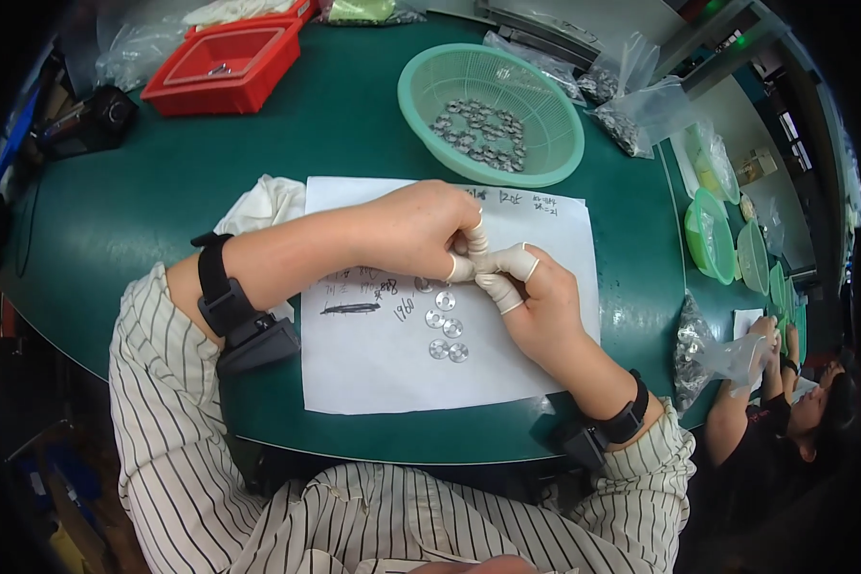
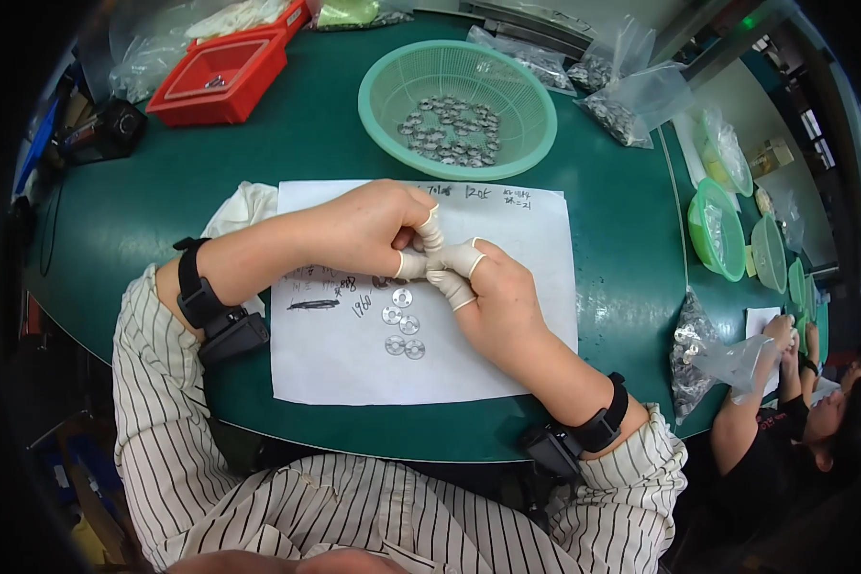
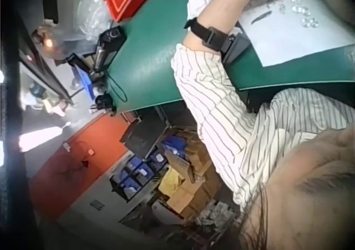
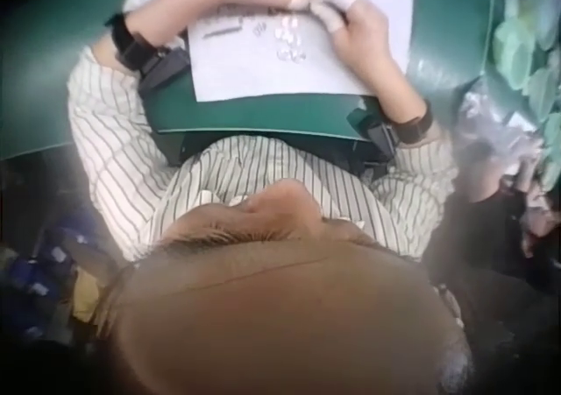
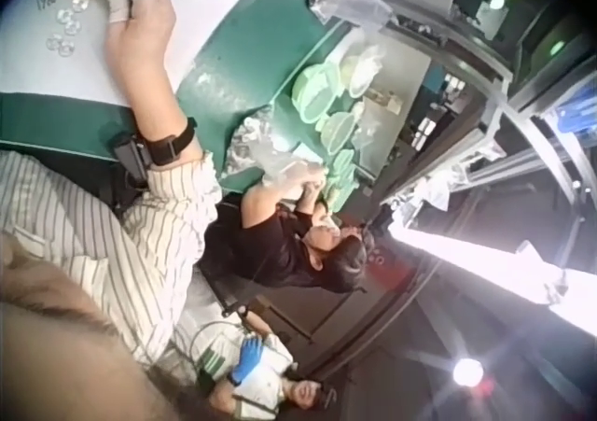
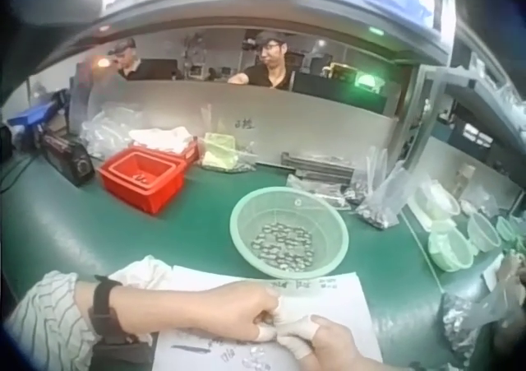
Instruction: The person picks up a metal disc and a small pin from the table, inserts the pin into the disc, and places the assembled unit into a green basket, repeating the process several times.
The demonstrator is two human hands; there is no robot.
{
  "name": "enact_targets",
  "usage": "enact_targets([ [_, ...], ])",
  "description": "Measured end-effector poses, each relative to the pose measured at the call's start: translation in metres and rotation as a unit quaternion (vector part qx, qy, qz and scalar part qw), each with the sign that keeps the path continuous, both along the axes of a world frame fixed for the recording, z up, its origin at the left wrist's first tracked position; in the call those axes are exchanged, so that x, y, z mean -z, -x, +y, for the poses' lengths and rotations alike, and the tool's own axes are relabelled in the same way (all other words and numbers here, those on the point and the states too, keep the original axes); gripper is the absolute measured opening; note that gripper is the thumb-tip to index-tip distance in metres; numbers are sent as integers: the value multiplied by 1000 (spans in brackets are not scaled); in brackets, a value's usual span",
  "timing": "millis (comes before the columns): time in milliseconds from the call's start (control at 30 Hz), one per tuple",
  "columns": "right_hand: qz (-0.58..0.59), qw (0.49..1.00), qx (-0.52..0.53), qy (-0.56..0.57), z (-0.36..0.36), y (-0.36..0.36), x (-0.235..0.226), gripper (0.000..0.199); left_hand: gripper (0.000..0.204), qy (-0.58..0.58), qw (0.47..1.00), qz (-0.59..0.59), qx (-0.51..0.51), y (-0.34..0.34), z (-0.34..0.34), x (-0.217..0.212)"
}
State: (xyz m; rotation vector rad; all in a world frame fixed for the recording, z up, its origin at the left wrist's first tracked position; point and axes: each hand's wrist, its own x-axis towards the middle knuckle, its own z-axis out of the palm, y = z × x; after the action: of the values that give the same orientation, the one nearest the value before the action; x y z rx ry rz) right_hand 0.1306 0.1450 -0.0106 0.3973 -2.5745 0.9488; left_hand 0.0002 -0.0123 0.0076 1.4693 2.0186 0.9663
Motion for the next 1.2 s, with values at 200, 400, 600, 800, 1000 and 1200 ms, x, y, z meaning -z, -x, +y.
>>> enact_targets([
  [200,-155,938,66,302,5,-1,-7,9,16,-11,1000,-3,19,-6,1,0],
  [400,-183,954,35,235,6,1,4,9,16,4,999,-26,-18,0,1,-2],
  [600,-179,956,41,229,3,1,4,10,14,-42,999,-21,-8,1,-1,7],
  [800,-50,999,2,-14,1,3,-3,5,15,-36,999,-39,-11,2,1,10],
  [1000,0,999,-10,-51,-4,4,-4,7,16,-27,999,-23,-13,4,-1,7],
  [1200,-59,996,21,58,3,4,4,6,23,-4,1000,-4,-13,-3,0,-2],
])
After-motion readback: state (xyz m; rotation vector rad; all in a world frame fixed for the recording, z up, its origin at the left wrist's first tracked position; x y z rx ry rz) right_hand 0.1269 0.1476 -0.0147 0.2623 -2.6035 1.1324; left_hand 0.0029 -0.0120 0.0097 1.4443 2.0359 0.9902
